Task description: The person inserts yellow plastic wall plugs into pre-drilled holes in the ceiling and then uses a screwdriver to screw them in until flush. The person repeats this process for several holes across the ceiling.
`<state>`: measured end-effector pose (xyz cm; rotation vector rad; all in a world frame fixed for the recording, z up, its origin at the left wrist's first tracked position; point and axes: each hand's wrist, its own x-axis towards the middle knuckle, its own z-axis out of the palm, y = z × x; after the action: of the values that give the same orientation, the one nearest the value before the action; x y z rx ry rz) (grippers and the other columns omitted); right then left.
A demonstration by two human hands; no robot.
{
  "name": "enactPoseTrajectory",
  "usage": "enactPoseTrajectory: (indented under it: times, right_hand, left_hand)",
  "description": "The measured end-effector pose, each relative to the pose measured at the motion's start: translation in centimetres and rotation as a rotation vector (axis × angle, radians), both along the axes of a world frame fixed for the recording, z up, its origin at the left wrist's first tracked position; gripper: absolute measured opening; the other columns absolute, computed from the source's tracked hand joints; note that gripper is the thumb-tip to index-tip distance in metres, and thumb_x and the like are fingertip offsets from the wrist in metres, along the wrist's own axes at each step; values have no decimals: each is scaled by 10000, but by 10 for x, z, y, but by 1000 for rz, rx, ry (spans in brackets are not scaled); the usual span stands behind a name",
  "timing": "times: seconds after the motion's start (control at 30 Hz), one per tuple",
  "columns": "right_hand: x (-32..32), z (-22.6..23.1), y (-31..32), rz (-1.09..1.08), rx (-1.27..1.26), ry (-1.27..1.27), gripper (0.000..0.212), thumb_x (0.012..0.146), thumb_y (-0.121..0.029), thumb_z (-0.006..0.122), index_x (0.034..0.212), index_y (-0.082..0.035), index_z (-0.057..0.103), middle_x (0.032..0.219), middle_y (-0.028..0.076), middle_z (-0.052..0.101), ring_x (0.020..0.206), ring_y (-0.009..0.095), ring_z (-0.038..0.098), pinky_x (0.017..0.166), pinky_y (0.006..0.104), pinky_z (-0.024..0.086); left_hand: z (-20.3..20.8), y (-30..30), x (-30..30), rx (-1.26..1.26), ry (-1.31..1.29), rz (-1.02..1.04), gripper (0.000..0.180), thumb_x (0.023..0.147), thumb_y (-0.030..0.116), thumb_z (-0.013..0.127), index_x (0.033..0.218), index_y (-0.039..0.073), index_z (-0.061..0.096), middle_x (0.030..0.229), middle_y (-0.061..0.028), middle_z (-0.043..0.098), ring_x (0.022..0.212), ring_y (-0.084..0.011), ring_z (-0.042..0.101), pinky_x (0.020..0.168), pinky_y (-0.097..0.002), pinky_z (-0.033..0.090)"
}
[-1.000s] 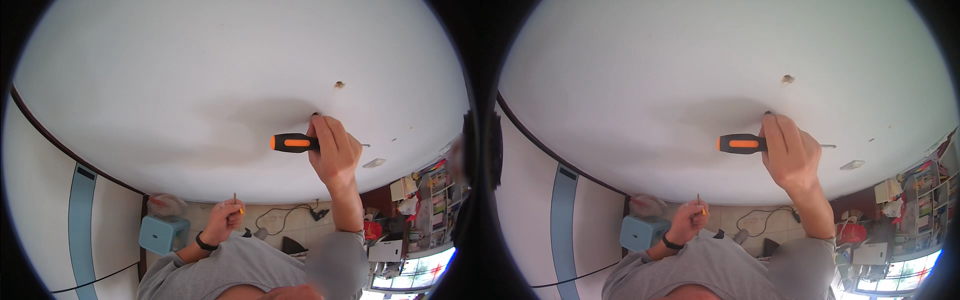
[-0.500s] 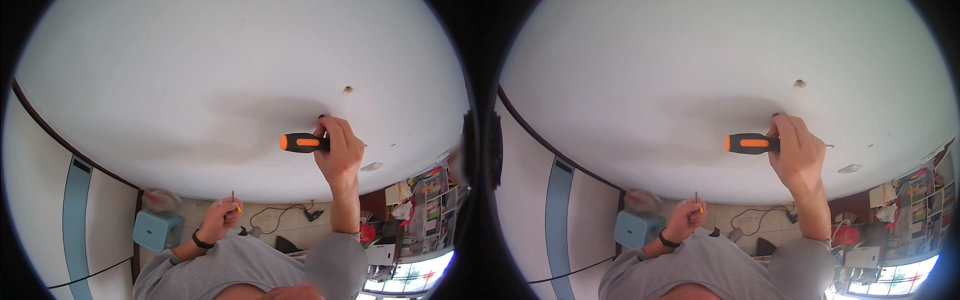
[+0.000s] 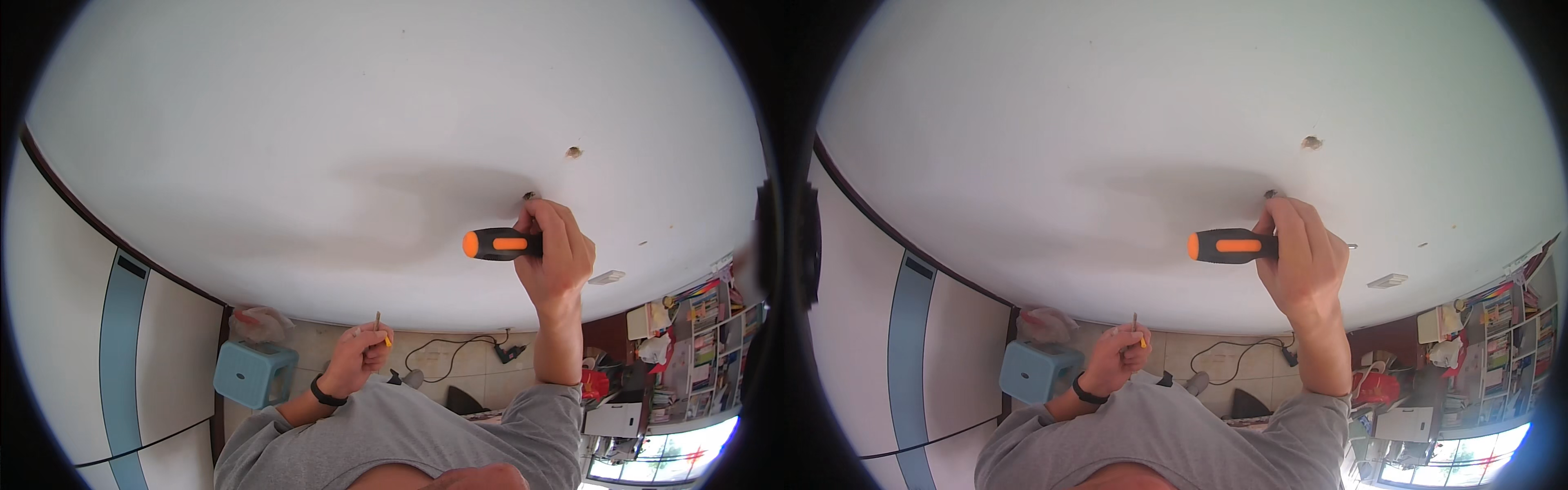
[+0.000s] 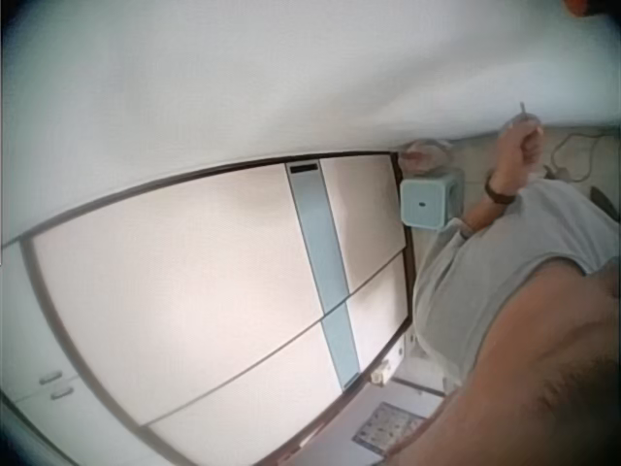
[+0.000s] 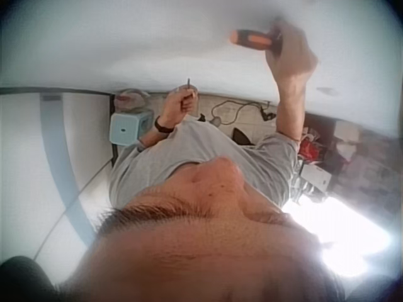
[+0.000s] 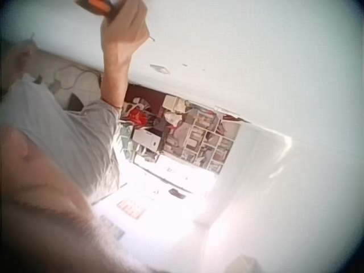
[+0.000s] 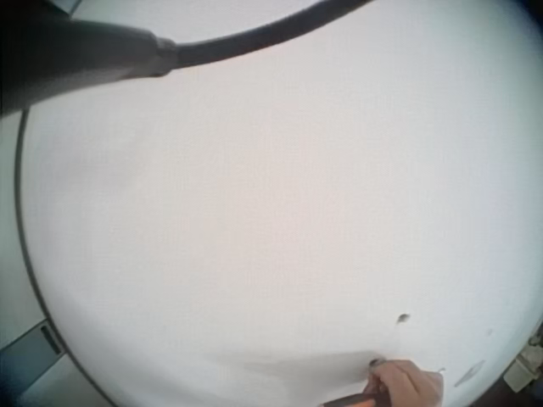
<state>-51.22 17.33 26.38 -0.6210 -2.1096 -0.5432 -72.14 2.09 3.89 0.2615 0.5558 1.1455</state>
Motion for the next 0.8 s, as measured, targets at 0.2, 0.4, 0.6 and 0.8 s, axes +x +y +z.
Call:
enactPoseTrajectory:
  times: [0.2, 0.4, 0.6, 0.8]
  right_hand:
    - [1, -1, 1, 14, 8, 21, 519, 511, 167, 640, 1010, 24, 633, 843, 70, 654, 574, 159, 592, 475, 271, 444]
    - [4, -3, -4, 17, 34, 67, 430, 573, 158, 684, 979, 21, 642, 786, 68, 661, 559, 148, 580, 463, 263, 424]
    - [8, -34, -39, 176, -411, 234, 177, 733, 105, 743, 850, -7, 673, 791, 89, 685, 542, 149, 566, 496, 255, 439]
    - [-2, -109, -85, 378, -999, 378, 250, 758, 46, 832, 985, -22, 752, 881, 93, 716, 708, 150, 646, 596, 269, 496]
  left_hand:
    - [3, 1, 1, -7, 7, -1, 140, 989, 165, 561, 950, 36, 599, 674, 43, 394, 576, -54, 332, 515, -229, 267]
    - [4, 0, 2, -3, 5, -6, 147, 987, 171, 566, 945, 34, 595, 675, 42, 386, 578, -55, 328, 515, -230, 262]
    - [14, 3, 4, 87, 77, 31, 154, 1012, 157, 581, 988, 17, 642, 683, 63, 424, 564, -36, 318, 513, -228, 249]
    - [70, 17, 11, 331, 567, 146, 142, 988, 98, 648, 935, -27, 691, 739, 36, 574, 640, -23, 399, 558, -229, 298]
